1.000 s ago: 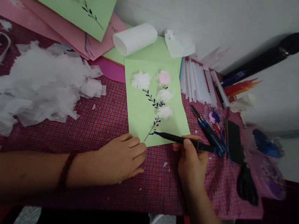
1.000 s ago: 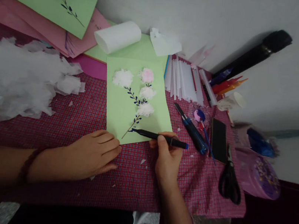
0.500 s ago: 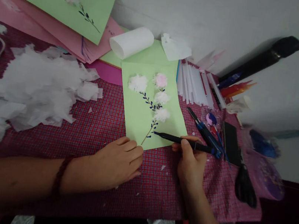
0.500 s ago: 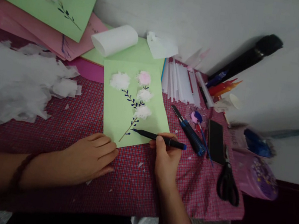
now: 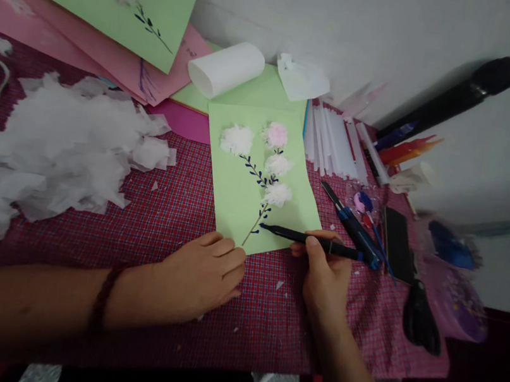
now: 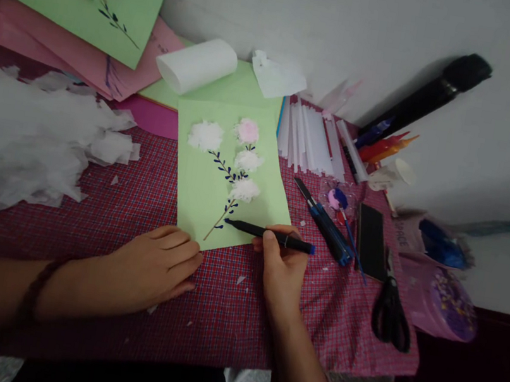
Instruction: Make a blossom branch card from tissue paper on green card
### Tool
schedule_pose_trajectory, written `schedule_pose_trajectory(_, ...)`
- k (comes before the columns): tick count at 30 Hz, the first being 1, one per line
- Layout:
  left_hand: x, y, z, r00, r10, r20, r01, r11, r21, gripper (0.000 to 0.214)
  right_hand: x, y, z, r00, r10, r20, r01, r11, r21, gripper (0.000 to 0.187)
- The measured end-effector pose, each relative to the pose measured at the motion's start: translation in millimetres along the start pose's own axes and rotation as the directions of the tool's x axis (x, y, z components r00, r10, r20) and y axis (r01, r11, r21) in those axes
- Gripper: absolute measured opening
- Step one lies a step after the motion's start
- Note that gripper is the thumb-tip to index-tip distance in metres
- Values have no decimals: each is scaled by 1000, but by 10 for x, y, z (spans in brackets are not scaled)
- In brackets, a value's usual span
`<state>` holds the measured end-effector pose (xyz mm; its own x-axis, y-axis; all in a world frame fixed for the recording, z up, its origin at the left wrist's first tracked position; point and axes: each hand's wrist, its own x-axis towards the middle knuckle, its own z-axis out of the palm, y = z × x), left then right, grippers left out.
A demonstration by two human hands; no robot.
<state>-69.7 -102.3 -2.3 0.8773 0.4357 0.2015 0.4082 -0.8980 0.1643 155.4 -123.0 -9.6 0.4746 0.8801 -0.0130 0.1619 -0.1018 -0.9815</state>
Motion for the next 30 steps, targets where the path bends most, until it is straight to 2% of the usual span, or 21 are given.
schedule_pose_trajectory(6, -20, 4, 21, 1000, 9, 15, -10, 1000, 8, 21, -5, 5, 8, 999, -1, 38, -1, 999, 52, 15)
schedule_pose_trajectory(11, -15, -1, 29, 1000, 5, 2, -5, 1000, 13, 19, 31, -95, -53, 996, -49, -75, 72, 938, 339, 9)
schedule_pose_trajectory(14, -14, 4, 41, 1000, 7, -20, -6, 1000, 11, 17, 158, -263, -232, 991, -75, -107, 114, 895, 431, 11)
schedule_pose_trajectory(16, -19, 7, 66, 998, -10, -55, 11, 1000, 14, 15, 335, -379, -446, 975, -149, -163, 201, 903, 380, 12)
schedule_pose_trajectory(19, -29, -5, 129, 994, -8, -108, 11, 1000, 23, 17, 713, -477, -874, 889, -309, -338, 369, 920, 130, 10)
schedule_pose_trajectory(21, -34, -20, 171, 991, 10, -133, -8, 1000, 18, 22, 976, -457, -1153, 840, -325, -434, 341, 939, -41, 12)
schedule_pose_trajectory(23, -39, -33, 198, 989, 21, -148, -19, 1000, 15, 26, 1197, -369, -1353, 845, -296, -446, 270, 955, -122, 13)
schedule_pose_trajectory(25, -40, -40, 203, 989, 31, -146, -28, 999, 20, 26, 1352, -244, -1452, 864, -268, -427, 222, 963, -155, 14)
schedule_pose_trajectory(30, -29, -14, 137, 993, 34, -111, -29, 998, 50, 12, 1496, 30, -1451, 894, -259, -365, 198, 960, -196, 15)
